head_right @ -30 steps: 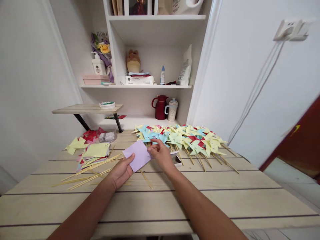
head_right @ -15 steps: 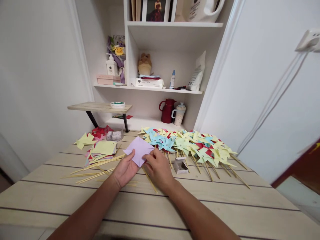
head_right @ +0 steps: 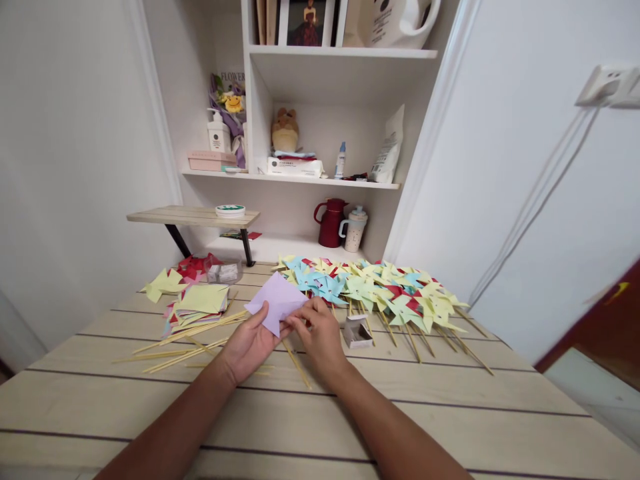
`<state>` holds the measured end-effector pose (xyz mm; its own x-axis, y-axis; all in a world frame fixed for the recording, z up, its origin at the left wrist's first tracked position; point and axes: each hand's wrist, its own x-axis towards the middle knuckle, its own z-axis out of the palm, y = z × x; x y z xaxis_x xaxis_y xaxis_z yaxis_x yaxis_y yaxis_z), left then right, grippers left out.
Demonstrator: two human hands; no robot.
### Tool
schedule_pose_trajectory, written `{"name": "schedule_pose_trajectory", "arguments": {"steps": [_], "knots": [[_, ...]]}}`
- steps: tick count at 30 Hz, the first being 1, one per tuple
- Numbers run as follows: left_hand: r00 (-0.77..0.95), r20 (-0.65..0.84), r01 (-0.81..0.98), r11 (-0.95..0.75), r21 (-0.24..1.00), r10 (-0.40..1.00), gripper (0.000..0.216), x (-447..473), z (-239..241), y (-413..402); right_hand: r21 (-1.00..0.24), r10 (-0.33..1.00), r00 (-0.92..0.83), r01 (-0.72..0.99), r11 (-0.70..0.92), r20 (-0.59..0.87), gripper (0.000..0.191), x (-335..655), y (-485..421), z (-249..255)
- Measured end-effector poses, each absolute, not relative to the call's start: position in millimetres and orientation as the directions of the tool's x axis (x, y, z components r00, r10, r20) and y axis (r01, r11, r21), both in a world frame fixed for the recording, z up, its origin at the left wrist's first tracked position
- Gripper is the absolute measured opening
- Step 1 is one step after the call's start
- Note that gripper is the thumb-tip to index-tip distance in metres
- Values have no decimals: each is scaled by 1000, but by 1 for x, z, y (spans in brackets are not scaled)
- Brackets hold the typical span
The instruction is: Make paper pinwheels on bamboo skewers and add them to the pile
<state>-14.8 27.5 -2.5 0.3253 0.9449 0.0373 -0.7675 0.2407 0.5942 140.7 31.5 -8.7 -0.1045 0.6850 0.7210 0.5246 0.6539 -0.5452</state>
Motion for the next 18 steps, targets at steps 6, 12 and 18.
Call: {"name": "schedule_pose_trajectory", "arguments": {"steps": [6, 12, 18], "knots": [[324, 38, -734, 225, 641, 945, 45, -16, -7, 30, -598, 716, -45, 514, 615, 697, 15, 141, 31, -7], [343, 19, -631, 215, 745, 939, 36, -16, -13, 31, -611, 731, -33, 523, 594, 681, 17, 143, 31, -8], [359, 63, -601, 178, 779, 931, 38, -15, -14, 29, -615, 740, -29, 535, 579, 672, 14, 144, 32, -8]]}}
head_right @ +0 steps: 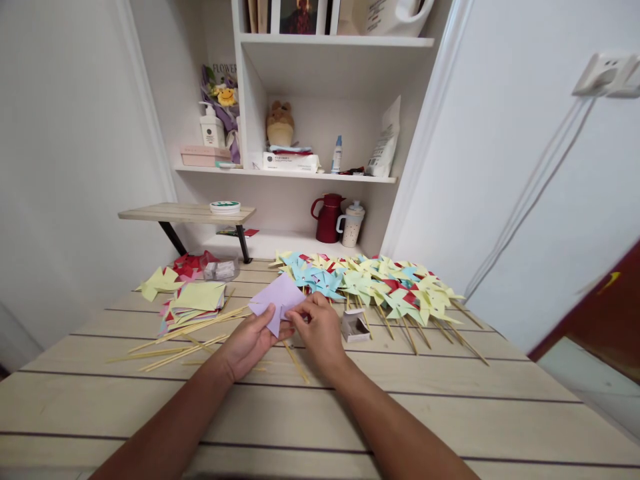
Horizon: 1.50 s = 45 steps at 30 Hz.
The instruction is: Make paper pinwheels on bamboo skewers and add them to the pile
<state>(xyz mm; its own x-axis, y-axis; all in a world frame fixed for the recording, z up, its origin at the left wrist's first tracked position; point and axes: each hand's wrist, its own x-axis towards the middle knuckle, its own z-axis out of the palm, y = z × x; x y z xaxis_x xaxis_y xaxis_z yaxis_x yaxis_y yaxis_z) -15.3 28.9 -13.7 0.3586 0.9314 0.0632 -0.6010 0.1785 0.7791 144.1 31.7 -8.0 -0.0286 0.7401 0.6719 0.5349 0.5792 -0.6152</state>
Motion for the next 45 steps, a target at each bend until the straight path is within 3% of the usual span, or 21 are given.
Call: {"name": "schedule_pose_trajectory", "arguments": {"steps": [4, 15, 19, 22, 25, 29, 33, 36, 38, 40, 42, 45], "knots": [[367, 104, -564, 132, 815, 924, 38, -15, -13, 27, -615, 746, -45, 535, 580, 664, 15, 144, 31, -5], [184, 79, -482, 20, 876, 980, 35, -11, -11, 24, -613, 753, -46, 550, 567, 656, 14, 140, 28, -4], [148, 116, -459, -35, 888, 982, 39, -11, -9, 26, -607, 742, -32, 551, 572, 670, 5, 144, 29, -2], [94, 169, -368, -123, 922, 981, 31, -13, -10, 30, -591, 720, -38, 542, 597, 693, 34, 150, 32, -1], [44, 231, -148, -223, 964, 972, 12, -16, -13, 34, -546, 679, -74, 534, 646, 730, 63, 154, 33, 1], [42, 294, 14, -295, 955, 955, 9, -21, -15, 38, -478, 648, -131, 571, 668, 750, 77, 155, 31, 5], [92, 292, 61, -298, 953, 952, 13, -20, -13, 37, -450, 653, -147, 612, 650, 743, 77, 156, 29, 7], [142, 288, 68, -300, 952, 947, 11, -17, -11, 34, -457, 667, -163, 610, 647, 727, 50, 158, 32, 6], [140, 275, 89, -288, 953, 951, 10, -16, -9, 32, -501, 697, -170, 580, 642, 697, 20, 158, 34, 5], [116, 257, 99, -269, 958, 959, 14, -17, -6, 30, -630, 780, -127, 517, 580, 613, 4, 158, 36, 6], [80, 248, 18, -250, 968, 966, 17, -19, -3, 30, -823, 893, -44, 371, 430, 447, 10, 156, 36, 8], [9, 232, -200, -226, 953, 973, 53, -22, -1, 30, -986, 985, 49, 12, 163, 164, 23, 154, 35, 13]]}}
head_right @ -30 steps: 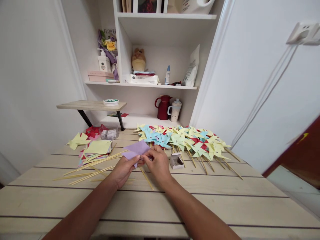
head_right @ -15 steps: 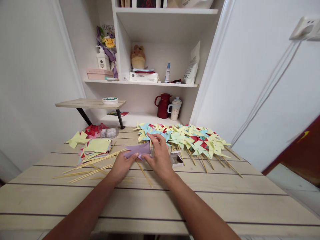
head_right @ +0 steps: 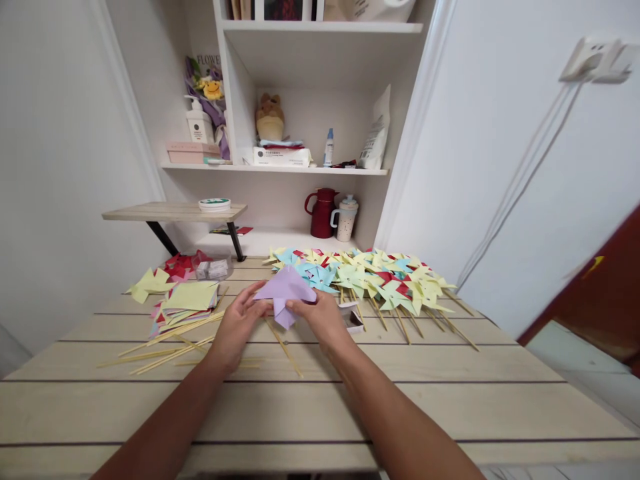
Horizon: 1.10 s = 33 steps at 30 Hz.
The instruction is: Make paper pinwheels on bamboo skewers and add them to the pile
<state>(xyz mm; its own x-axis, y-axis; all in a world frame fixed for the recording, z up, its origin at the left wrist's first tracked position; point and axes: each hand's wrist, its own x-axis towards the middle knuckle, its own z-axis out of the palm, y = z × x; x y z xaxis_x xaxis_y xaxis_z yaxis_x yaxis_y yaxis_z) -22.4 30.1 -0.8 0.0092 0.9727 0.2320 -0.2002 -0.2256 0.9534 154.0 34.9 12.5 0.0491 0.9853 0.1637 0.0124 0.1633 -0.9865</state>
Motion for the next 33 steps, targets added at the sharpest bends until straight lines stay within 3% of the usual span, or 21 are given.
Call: {"name": "schedule_pose_trajectory", "arguments": {"steps": [2, 4, 8, 12, 25, 33], "knots": [[-23, 206, -278, -204, 939, 978, 65, -24, -2, 31, -982, 996, 75, -180, 62, 49, 30, 153, 34, 15], [6, 175, -300, -165, 940, 985, 61, -25, -5, 33, -964, 997, 81, -266, 18, -4, 34, 152, 34, 15], [130, 157, -279, -116, 953, 979, 47, -24, -12, 37, -946, 999, 36, -325, -13, -26, 38, 149, 34, 11], [108, 134, -226, -107, 968, 985, 36, -24, -15, 39, -925, 998, -49, -378, -50, -34, 39, 143, 32, 7], [-49, 131, -197, -138, 971, 990, 31, -26, -15, 39, -948, 995, -97, -316, -23, 8, 37, 142, 33, 0], [-87, 161, -151, -172, 973, 983, 29, -25, -12, 39, -953, 988, -39, -269, 137, 153, 41, 142, 29, 6]]}}
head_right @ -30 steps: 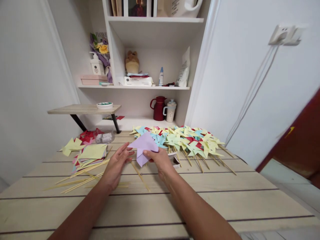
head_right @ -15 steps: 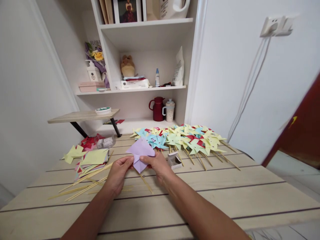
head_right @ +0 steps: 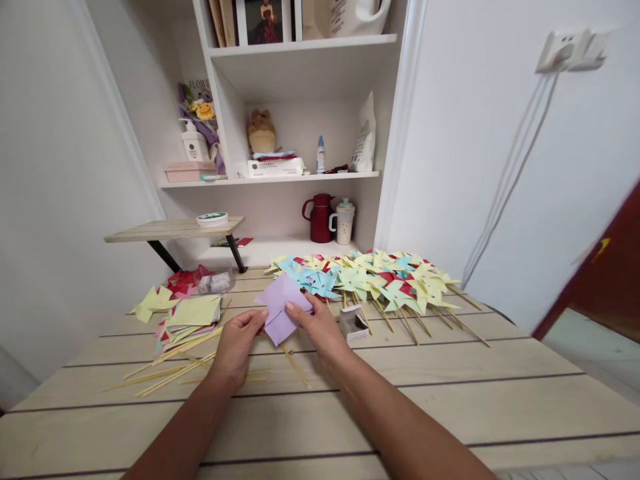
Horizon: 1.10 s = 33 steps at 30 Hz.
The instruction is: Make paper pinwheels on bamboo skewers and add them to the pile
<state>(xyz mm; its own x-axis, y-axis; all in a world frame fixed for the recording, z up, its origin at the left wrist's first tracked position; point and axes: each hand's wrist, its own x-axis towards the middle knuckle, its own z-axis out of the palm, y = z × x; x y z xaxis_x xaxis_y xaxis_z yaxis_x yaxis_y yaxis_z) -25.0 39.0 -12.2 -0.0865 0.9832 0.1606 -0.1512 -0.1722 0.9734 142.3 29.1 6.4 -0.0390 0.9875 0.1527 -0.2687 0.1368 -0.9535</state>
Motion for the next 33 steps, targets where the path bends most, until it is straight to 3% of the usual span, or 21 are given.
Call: {"name": "schedule_pose_trajectory", "arguments": {"steps": [6, 13, 21, 29, 33], "knots": [[-142, 213, -66, -224, 972, 967, 25, -22, -6, 34, -968, 989, -12, -207, 139, 145, 32, 146, 32, 7], [-203, 317, 46, -315, 948, 926, 17, -23, -4, 32, -974, 985, -82, -182, 134, 151, 37, 144, 31, 9], [-226, 418, 77, -412, 908, 880, 10, -19, 2, 27, -983, 998, 12, -175, 61, 60, 37, 141, 29, 10], [-158, 347, 37, -346, 938, 924, 21, -18, -1, 27, -981, 996, 70, -186, 60, 47, 34, 141, 30, 9], [-8, 236, -126, -236, 964, 972, 35, -18, 0, 25, -978, 994, 87, -191, 83, 67, 33, 142, 31, 8]]}}
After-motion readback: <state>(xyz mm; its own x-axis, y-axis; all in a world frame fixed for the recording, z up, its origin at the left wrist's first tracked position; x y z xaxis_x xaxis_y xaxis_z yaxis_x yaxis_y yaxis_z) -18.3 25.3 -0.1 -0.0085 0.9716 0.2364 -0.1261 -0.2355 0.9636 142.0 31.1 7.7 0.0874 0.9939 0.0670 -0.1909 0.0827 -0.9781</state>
